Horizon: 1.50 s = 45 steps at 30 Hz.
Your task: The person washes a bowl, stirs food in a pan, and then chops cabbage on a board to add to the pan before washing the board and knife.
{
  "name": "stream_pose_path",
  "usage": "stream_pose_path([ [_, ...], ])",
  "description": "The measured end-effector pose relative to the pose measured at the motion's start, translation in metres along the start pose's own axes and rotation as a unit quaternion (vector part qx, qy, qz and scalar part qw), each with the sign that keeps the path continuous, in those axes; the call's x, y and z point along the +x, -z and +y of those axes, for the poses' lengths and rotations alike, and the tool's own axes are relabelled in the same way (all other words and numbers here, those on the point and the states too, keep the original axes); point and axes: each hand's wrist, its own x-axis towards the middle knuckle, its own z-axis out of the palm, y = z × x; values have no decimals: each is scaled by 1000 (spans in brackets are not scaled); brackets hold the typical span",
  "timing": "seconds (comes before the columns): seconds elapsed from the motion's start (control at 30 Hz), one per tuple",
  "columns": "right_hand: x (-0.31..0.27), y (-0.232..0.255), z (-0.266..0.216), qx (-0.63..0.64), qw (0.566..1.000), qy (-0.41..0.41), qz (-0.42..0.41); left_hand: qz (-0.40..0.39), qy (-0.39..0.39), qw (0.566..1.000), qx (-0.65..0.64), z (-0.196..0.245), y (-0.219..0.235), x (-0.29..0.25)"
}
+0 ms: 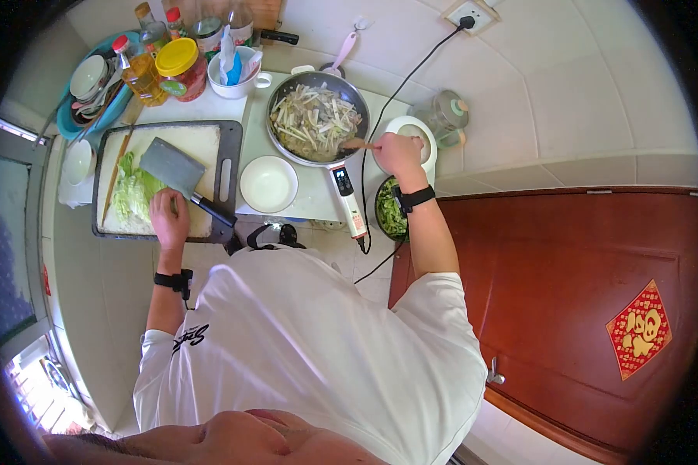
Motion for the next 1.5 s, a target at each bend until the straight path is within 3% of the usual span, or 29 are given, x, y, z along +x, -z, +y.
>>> stream_pose_path([
  [0.07, 5, -12, 1, -46, 998, 0, -35, -2, 1, 1000, 3, 0, 0, 1],
  [0.13, 24, -41, -8, 73, 994, 19, 83, 0, -4, 1000, 6, 0, 0, 1],
  [0.33, 80, -51, -30, 112, 985, -22, 126, -1, -4, 1000, 9, 0, -1, 1],
  [0.47, 74, -79, -33, 115, 989, -51, 81, 2, -6, 1000, 6, -1, 0, 1],
  [0.57, 44, -42, -9, 100, 994, 23, 26, 3, 1, 1000, -1, -1, 0, -1],
  [0.63, 31, -18, 4, 102, 993, -53, 39, 6, -5, 1000, 0, -1, -1, 1],
  [0.73, 27, -27, 6, 58, 992, -99, 52, 8, -11, 1000, -2, 1, 1, 2],
  [0.83, 25, -68, -3, 107, 992, -29, 54, 5, -1, 1000, -4, -1, 0, 1],
  [0.97, 36, -47, -7, 121, 983, -48, 127, -3, 5, 1000, -2, -2, 0, -1],
  [1.07, 49, -78, 1, 85, 988, -61, 116, -2, 4, 1000, 0, 0, 0, -1],
  [1.1, 47, -89, 3, 102, 990, -21, 91, 0, 6, 1000, 3, -1, 0, -1],
  [1.23, 20, -54, -7, 145, 982, -41, 116, 11, 2, 1000, 3, 1, 1, 0],
  [1.3, 16, -52, 8, 91, 982, -125, 113, 4, 7, 1000, 3, 3, 3, 1],
  [1.33, 13, -57, 7, 90, 982, -125, 112, 1, 10, 1000, 4, 4, 3, 2],
  [1.4, 1, -65, -5, 68, 995, -63, 33, 3, 13, 1000, 5, 4, 2, 2],
  [1.5, -1, -53, -10, 85, 990, -72, 84, 8, 13, 1000, 7, 3, 1, 1],
])
